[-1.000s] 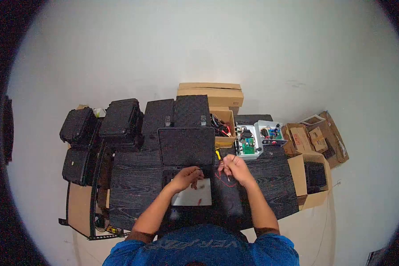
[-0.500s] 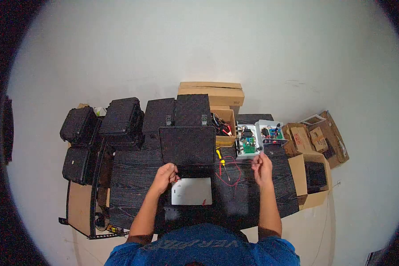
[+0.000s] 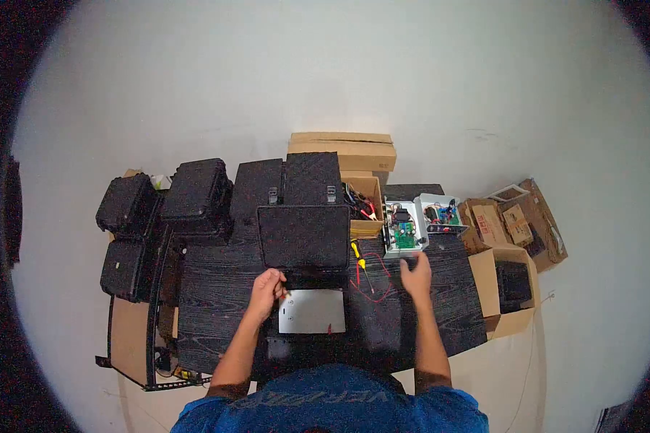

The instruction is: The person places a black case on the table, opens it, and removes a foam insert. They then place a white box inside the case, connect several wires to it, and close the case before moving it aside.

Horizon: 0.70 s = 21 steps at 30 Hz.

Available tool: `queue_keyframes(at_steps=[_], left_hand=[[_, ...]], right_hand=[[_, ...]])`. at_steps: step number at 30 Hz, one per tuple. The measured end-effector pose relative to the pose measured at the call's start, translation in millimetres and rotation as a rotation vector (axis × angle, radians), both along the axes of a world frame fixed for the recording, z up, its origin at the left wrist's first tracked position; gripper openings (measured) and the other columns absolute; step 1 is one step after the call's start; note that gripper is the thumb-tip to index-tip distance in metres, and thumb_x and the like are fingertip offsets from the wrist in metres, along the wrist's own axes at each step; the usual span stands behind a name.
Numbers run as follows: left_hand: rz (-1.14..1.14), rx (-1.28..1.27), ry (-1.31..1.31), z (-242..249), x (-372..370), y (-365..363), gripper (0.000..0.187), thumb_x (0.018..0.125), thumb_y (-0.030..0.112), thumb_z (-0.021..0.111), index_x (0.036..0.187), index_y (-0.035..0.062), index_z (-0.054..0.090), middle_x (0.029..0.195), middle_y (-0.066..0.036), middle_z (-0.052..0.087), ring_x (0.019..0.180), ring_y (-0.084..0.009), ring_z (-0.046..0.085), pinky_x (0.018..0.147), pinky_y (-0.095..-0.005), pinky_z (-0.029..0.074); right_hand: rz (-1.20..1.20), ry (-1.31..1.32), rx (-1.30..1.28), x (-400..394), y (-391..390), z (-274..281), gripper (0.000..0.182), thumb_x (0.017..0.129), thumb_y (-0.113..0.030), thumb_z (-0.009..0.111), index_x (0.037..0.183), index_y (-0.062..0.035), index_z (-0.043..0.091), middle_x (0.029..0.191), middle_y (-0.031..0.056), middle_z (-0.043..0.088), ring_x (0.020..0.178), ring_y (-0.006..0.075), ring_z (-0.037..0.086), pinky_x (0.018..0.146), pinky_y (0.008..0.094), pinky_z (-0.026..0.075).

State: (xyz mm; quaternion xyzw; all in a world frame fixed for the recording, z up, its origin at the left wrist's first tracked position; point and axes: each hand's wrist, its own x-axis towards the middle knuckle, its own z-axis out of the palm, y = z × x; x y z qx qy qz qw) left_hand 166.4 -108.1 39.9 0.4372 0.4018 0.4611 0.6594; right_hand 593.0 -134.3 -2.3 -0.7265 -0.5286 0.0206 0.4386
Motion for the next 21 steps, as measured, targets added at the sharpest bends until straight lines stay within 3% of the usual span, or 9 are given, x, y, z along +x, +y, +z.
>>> queue_keyframes(at_steps=[3, 6, 12, 13, 16, 17, 21], left_hand=[[-0.041, 0.004, 0.029, -3, 9, -6, 0.030, 0.109, 0.028, 0.051, 0.094, 0.0054, 0.062, 0.063, 0.005, 0.046, 0.057, -0.0058, 0.045, 0.061, -0.0247, 0.045], [-0.097, 0.007, 0.054, -10, 14, -12, 0.034, 0.110, 0.032, 0.050, 0.094, 0.0056, 0.063, 0.065, 0.005, 0.048, 0.059, -0.0049, 0.045, 0.059, -0.0221, 0.039], [-0.145, 0.005, 0.076, -8, 16, -22, 0.038, 0.110, 0.037, 0.050, 0.095, 0.0056, 0.065, 0.065, 0.006, 0.047, 0.060, -0.0047, 0.043, 0.062, -0.0229, 0.040], [-0.149, 0.010, 0.086, -11, 16, -23, 0.038, 0.110, 0.037, 0.050, 0.095, 0.0054, 0.066, 0.065, 0.006, 0.046, 0.060, -0.0048, 0.043, 0.063, -0.0233, 0.041], [-0.170, 0.021, 0.099, -18, 15, -23, 0.037, 0.110, 0.036, 0.050, 0.099, 0.0042, 0.066, 0.065, 0.006, 0.046, 0.061, -0.0055, 0.043, 0.064, -0.0245, 0.042], [-0.183, 0.021, 0.091, -20, 14, -23, 0.037, 0.110, 0.035, 0.049, 0.100, 0.0033, 0.067, 0.065, 0.005, 0.046, 0.061, -0.0059, 0.043, 0.063, -0.0248, 0.041], [-0.231, -0.010, -0.026, -23, 16, -20, 0.039, 0.109, 0.030, 0.045, 0.107, -0.0015, 0.068, 0.067, 0.003, 0.047, 0.063, -0.0076, 0.043, 0.063, -0.0257, 0.038]], right_hand=[[0.146, -0.120, 0.061, -14, 57, 3, 0.038, 0.084, -0.022, 0.075, 0.116, -0.0054, 0.062, 0.120, 0.0189, 0.065, 0.115, 0.0389, 0.060, 0.099, 0.0465, 0.047], [0.165, -0.185, -0.137, -30, 103, 17, 0.038, 0.085, -0.023, 0.074, 0.118, -0.0069, 0.063, 0.122, 0.0195, 0.064, 0.117, 0.0386, 0.059, 0.100, 0.0505, 0.045], [-0.009, -0.332, -0.317, -22, 157, -7, 0.022, 0.092, -0.019, 0.066, 0.113, -0.0129, 0.067, 0.102, 0.0159, 0.072, 0.102, 0.0379, 0.067, 0.093, 0.0602, 0.044], [0.005, -0.374, -0.264, -19, 157, -5, 0.020, 0.092, -0.015, 0.062, 0.111, -0.0114, 0.068, 0.093, 0.0157, 0.072, 0.093, 0.0400, 0.068, 0.088, 0.0563, 0.047], [0.096, -0.102, -0.092, -13, 163, 4, 0.017, 0.092, -0.013, 0.062, 0.107, -0.0090, 0.069, 0.090, 0.0182, 0.072, 0.088, 0.0414, 0.068, 0.078, 0.0522, 0.051], [0.133, -0.136, 0.083, -9, 161, 7, 0.014, 0.090, -0.008, 0.060, 0.103, -0.0056, 0.067, 0.081, 0.0161, 0.068, 0.075, 0.0345, 0.066, 0.068, 0.0433, 0.052], [0.143, 0.141, 0.319, -3, 130, 38, 0.014, 0.085, 0.000, 0.058, 0.097, -0.0022, 0.064, 0.073, 0.0078, 0.057, 0.065, 0.0176, 0.053, 0.065, 0.0316, 0.047]])
